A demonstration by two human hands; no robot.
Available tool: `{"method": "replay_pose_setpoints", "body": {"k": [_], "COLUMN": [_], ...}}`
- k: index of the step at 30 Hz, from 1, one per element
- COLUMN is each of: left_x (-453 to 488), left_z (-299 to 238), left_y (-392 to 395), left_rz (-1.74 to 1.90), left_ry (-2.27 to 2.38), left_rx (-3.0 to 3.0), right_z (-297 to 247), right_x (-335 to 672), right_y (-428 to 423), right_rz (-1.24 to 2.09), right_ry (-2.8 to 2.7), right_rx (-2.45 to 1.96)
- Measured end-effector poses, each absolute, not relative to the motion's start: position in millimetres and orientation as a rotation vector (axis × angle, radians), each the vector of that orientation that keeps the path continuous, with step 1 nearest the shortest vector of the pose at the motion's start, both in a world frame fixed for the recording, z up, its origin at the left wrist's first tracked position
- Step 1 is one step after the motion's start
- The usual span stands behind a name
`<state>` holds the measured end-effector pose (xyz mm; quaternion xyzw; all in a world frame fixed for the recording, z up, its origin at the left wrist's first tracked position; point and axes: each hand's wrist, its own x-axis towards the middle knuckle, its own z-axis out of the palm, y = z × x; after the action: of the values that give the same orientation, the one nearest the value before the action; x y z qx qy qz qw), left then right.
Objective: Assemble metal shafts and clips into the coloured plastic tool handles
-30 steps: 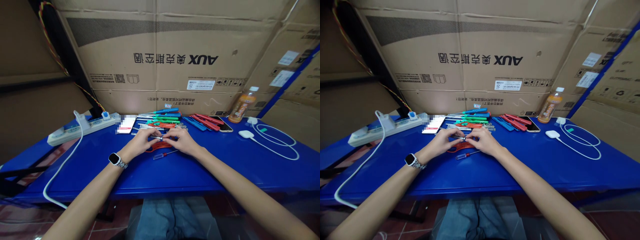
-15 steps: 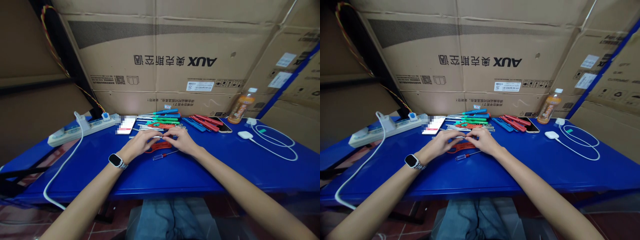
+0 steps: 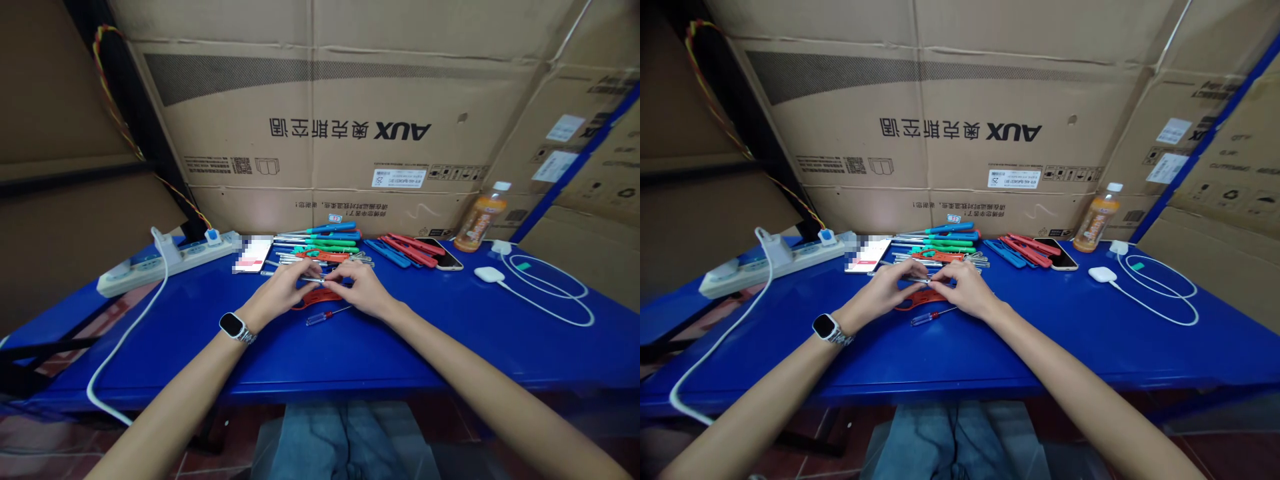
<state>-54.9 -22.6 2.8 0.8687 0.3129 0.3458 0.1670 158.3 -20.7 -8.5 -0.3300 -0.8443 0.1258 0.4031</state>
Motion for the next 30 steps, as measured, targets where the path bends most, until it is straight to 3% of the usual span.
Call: {"method": "replay_pose_setpoints", "body": {"k": [8, 15, 24, 30], "left_x": [-56.8, -56.6, -51.4, -53.5], "left_z": [3.3, 2.2, 4.5, 4.4], "left_y": [-22.0, -22.4, -26.2, -23.9], "left_rz": [0.957, 0.948, 1.078, 1.047], "left_ry": [0.9, 0.903, 0.83, 0.823], "left_rx": [2.475, 2.46, 2.478, 2.605], "right_z": [-5.3, -1.4, -5.1, -2.3], "right_x": [159.1, 159.8, 160.7, 164.2], "right_y": [-26.4, -30.4, -27.2, -23.8], "right_rz": [-0.204, -0.442, -0.438, -0.174], "right_ry": [-2.311, -2.359, -2.237, -2.173], "right_rx": [-0.703, -0.648, -0.595, -0.697]}}
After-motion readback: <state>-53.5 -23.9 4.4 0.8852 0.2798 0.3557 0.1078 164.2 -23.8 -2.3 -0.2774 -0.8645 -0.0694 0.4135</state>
